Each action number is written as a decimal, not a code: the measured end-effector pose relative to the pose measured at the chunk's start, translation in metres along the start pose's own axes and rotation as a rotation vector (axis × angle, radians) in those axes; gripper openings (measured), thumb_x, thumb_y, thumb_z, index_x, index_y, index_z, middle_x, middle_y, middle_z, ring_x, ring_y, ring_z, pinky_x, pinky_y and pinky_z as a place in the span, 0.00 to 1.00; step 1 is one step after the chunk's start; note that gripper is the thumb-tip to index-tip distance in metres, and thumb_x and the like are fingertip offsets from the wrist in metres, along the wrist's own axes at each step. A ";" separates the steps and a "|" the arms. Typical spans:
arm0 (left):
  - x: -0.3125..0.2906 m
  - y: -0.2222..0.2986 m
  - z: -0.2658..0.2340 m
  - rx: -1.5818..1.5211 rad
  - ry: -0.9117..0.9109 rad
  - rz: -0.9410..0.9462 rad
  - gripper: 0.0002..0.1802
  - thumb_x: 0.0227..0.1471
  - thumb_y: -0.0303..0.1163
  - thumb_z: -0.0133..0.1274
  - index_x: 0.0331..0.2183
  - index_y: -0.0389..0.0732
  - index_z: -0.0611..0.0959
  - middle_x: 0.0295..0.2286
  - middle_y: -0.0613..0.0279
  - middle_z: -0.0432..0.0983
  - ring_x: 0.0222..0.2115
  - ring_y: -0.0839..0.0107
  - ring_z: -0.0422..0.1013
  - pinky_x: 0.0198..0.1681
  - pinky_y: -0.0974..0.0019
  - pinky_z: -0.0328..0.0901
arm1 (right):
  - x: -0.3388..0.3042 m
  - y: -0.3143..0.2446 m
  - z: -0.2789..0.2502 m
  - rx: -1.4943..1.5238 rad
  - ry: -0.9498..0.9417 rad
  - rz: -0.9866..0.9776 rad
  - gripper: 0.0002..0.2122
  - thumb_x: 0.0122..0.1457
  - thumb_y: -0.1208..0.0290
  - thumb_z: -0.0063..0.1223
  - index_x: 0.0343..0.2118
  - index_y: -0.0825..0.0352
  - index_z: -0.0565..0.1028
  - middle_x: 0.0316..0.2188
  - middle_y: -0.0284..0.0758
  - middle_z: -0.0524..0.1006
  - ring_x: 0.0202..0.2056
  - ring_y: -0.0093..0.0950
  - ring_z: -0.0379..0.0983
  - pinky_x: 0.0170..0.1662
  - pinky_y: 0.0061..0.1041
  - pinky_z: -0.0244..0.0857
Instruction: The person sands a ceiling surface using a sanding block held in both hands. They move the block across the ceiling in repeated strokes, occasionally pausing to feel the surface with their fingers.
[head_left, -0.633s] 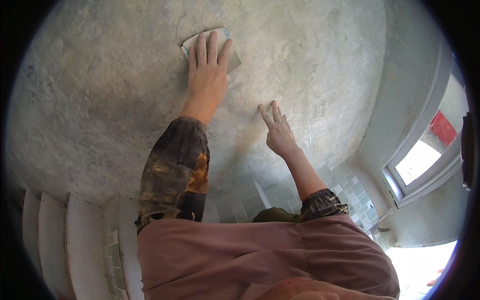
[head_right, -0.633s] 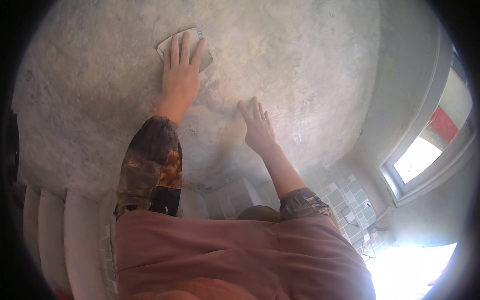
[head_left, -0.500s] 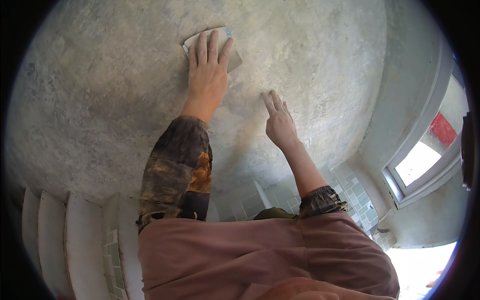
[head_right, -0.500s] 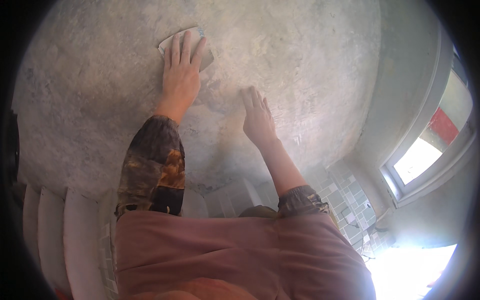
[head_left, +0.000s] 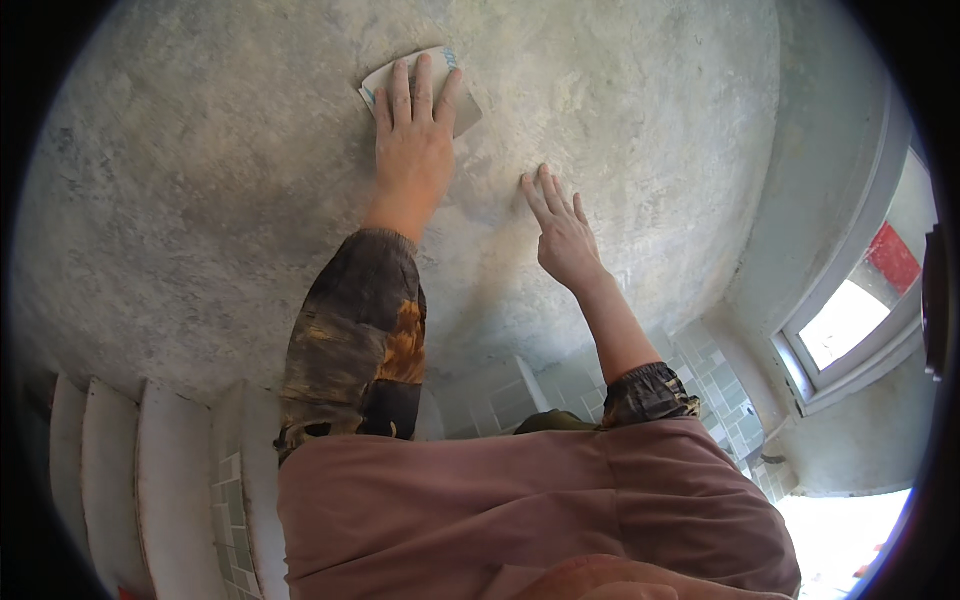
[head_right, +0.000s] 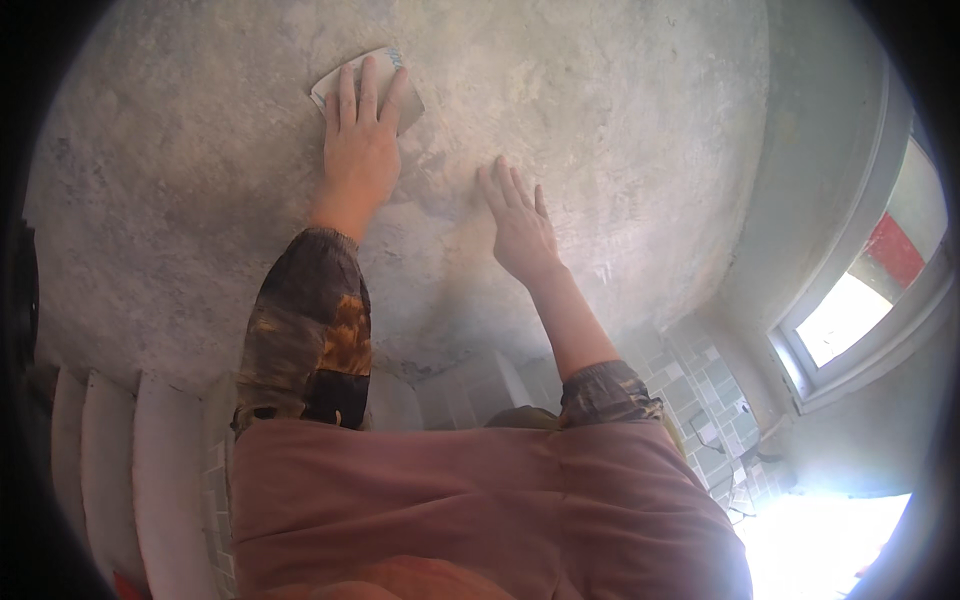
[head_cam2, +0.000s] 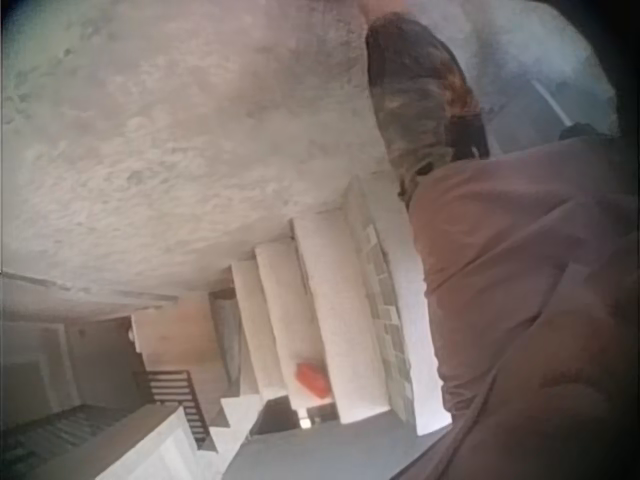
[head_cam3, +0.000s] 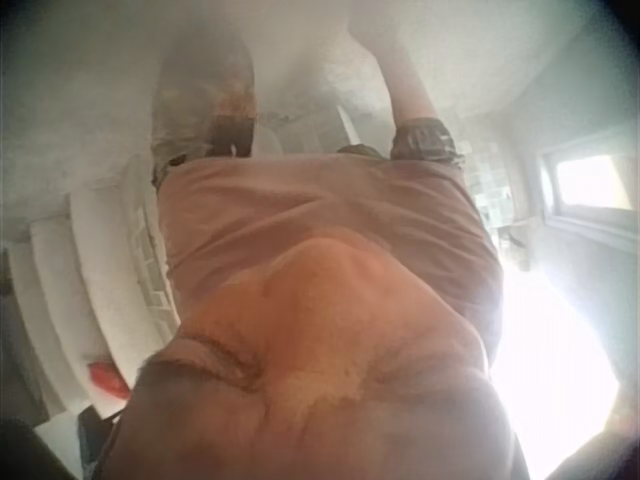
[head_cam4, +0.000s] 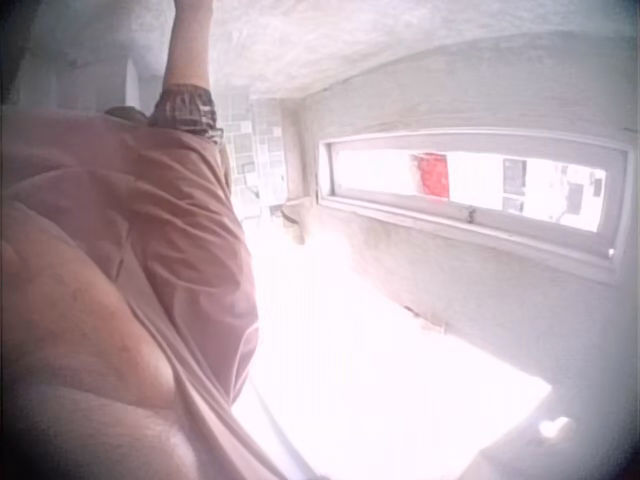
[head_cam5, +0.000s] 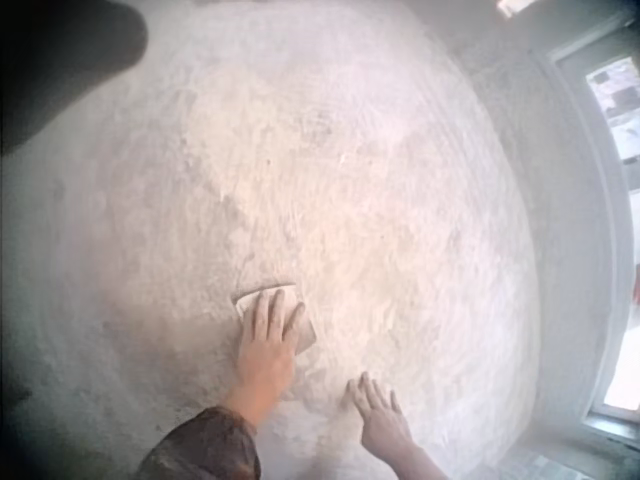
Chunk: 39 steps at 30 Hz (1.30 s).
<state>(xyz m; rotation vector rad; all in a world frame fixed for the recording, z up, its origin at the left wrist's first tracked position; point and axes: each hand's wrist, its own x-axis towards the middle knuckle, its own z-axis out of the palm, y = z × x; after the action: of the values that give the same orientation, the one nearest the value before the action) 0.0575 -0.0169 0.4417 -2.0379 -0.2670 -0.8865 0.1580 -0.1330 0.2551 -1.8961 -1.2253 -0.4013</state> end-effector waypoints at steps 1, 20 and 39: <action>-0.001 0.000 0.000 -0.003 -0.091 -0.006 0.39 0.51 0.23 0.49 0.64 0.48 0.62 0.65 0.53 0.49 0.66 0.48 0.44 0.66 0.42 0.46 | 0.000 0.000 0.000 -0.002 -0.004 0.002 0.44 0.48 0.91 0.37 0.70 0.53 0.47 0.71 0.40 0.42 0.70 0.41 0.42 0.70 0.45 0.41; 0.006 -0.004 0.009 -0.025 0.103 -0.041 0.41 0.49 0.22 0.50 0.64 0.51 0.62 0.64 0.53 0.51 0.65 0.46 0.45 0.65 0.40 0.48 | 0.001 -0.006 0.002 0.009 0.012 0.027 0.42 0.48 0.91 0.37 0.69 0.55 0.49 0.71 0.40 0.44 0.70 0.37 0.42 0.71 0.43 0.37; 0.018 -0.002 -0.016 -0.059 0.158 -0.004 0.34 0.45 0.25 0.50 0.57 0.36 0.69 0.61 0.49 0.57 0.63 0.46 0.49 0.65 0.41 0.46 | -0.001 -0.005 0.002 -0.007 -0.029 0.031 0.42 0.49 0.92 0.36 0.69 0.55 0.49 0.70 0.41 0.44 0.70 0.36 0.41 0.72 0.42 0.35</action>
<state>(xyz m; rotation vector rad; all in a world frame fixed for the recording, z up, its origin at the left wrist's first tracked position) 0.0618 -0.0311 0.4612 -2.0087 -0.1597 -1.0626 0.1525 -0.1308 0.2552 -1.9306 -1.2134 -0.3623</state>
